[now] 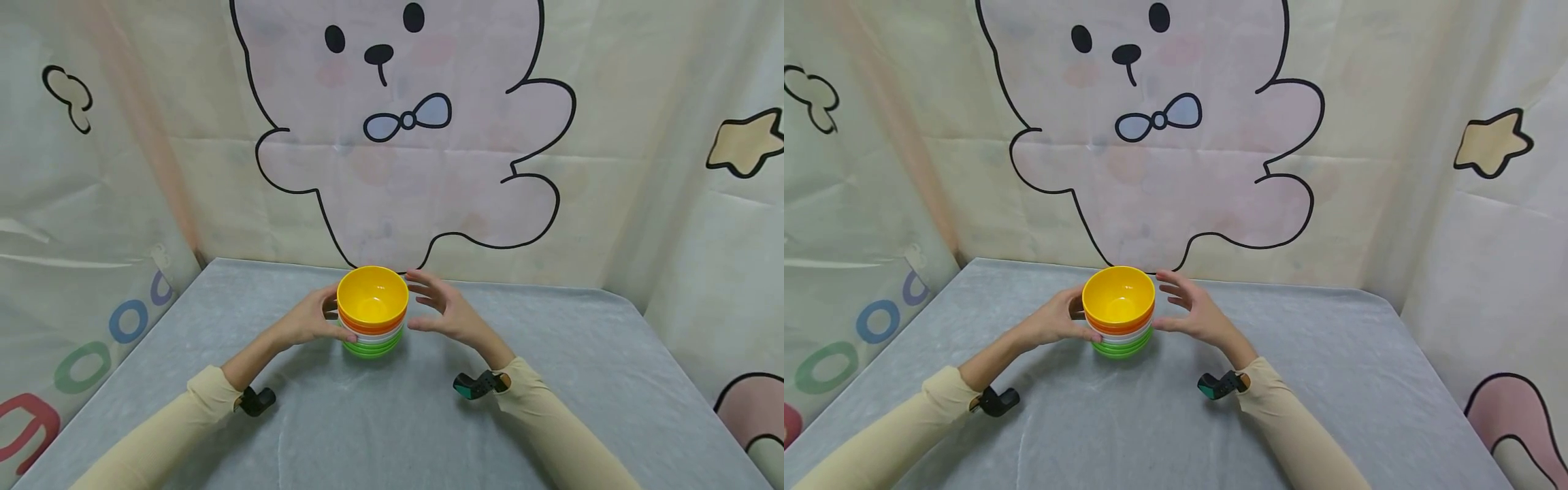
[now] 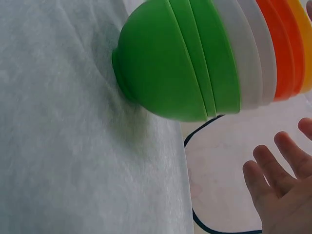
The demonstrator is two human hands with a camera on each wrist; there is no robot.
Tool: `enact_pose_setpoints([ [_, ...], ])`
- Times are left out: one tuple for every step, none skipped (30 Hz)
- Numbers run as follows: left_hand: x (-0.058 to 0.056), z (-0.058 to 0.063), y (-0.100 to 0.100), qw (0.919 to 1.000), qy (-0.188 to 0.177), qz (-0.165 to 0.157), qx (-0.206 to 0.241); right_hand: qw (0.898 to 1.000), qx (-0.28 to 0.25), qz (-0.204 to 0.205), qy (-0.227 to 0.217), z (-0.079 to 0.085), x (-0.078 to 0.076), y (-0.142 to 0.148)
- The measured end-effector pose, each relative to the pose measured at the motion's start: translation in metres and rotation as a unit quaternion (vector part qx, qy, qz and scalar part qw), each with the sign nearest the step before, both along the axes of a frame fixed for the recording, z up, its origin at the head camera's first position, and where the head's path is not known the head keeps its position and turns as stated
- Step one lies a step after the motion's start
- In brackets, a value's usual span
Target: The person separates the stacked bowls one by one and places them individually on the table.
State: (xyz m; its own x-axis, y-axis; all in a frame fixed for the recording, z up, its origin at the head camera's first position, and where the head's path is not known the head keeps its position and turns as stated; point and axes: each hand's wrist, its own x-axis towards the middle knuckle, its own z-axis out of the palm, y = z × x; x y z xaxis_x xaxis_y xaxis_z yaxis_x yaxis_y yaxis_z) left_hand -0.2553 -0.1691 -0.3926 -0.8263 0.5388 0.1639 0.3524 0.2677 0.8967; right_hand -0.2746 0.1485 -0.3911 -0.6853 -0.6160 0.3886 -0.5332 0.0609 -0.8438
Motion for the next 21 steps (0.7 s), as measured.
enact_pose_setpoints([
  [0.000,0.000,0.000,1.0000,-0.001,0.001,-0.001,1.000,0.001,0.004,0.000,0.000,0.000,-0.002],
  [0.000,0.000,0.001,1.0000,-0.001,0.002,-0.003,1.000,0.001,0.009,0.001,0.000,-0.001,-0.004],
  [-0.001,0.000,0.001,1.0000,0.000,0.001,-0.003,1.000,0.001,0.013,0.002,0.000,-0.001,-0.005],
  [-0.001,0.000,0.001,1.0000,0.000,0.002,-0.004,1.000,0.002,0.017,0.003,0.000,-0.002,-0.007],
  [-0.001,0.000,0.001,1.0000,0.001,0.000,-0.003,1.000,0.000,0.021,0.002,0.000,-0.002,-0.008],
  [-0.001,0.000,0.001,1.0000,0.001,0.000,-0.002,1.000,0.001,0.022,0.002,0.001,-0.002,-0.010],
  [-0.001,-0.001,0.001,1.0000,0.001,0.000,-0.001,1.000,0.000,0.024,0.003,0.001,-0.002,-0.011],
  [-0.002,-0.001,0.001,1.0000,0.001,0.000,0.000,1.000,0.000,0.026,0.005,0.001,-0.003,-0.013],
  [-0.001,-0.001,0.000,1.0000,0.001,-0.001,0.002,1.000,0.000,0.026,0.006,0.001,-0.003,-0.014],
  [-0.001,-0.001,0.000,1.0000,0.001,-0.001,0.002,1.000,-0.001,0.027,0.008,0.001,-0.003,-0.016],
  [-0.001,-0.001,0.000,1.0000,0.001,-0.002,0.003,1.000,-0.001,0.028,0.010,0.002,-0.003,-0.017],
  [-0.001,-0.001,0.000,1.0000,0.000,-0.001,0.003,0.999,-0.002,0.030,0.013,0.002,-0.004,-0.019],
  [-0.001,-0.001,0.000,1.0000,0.000,0.000,0.003,0.999,-0.004,0.033,0.016,0.003,-0.004,-0.021],
  [-0.001,-0.001,0.000,1.0000,-0.001,0.001,0.002,0.999,-0.005,0.035,0.018,0.003,-0.004,-0.022],
  [-0.001,-0.001,0.000,1.0000,-0.002,0.002,0.001,0.999,-0.008,0.038,0.019,0.004,-0.005,-0.024],
  [-0.001,-0.001,0.000,1.0000,-0.003,0.003,0.000,0.999,-0.010,0.042,0.020,0.004,-0.005,-0.025],
  [-0.001,-0.001,0.000,1.0000,-0.004,0.004,-0.001,0.999,-0.011,0.043,0.020,0.005,-0.005,-0.027],
  [-0.001,-0.001,-0.001,1.0000,-0.005,0.005,-0.001,0.999,-0.012,0.046,0.021,0.005,-0.005,-0.028],
  [-0.001,-0.002,-0.001,1.0000,-0.006,0.006,-0.003,0.999,-0.012,0.046,0.020,0.006,-0.005,-0.029],
  [-0.001,-0.002,-0.001,0.9999,-0.006,0.007,-0.004,0.999,-0.012,0.046,0.020,0.007,-0.004,-0.030],
  [-0.002,-0.002,-0.001,0.9999,-0.006,0.007,-0.005,0.999,-0.012,0.046,0.021,0.007,-0.004,-0.031],
])
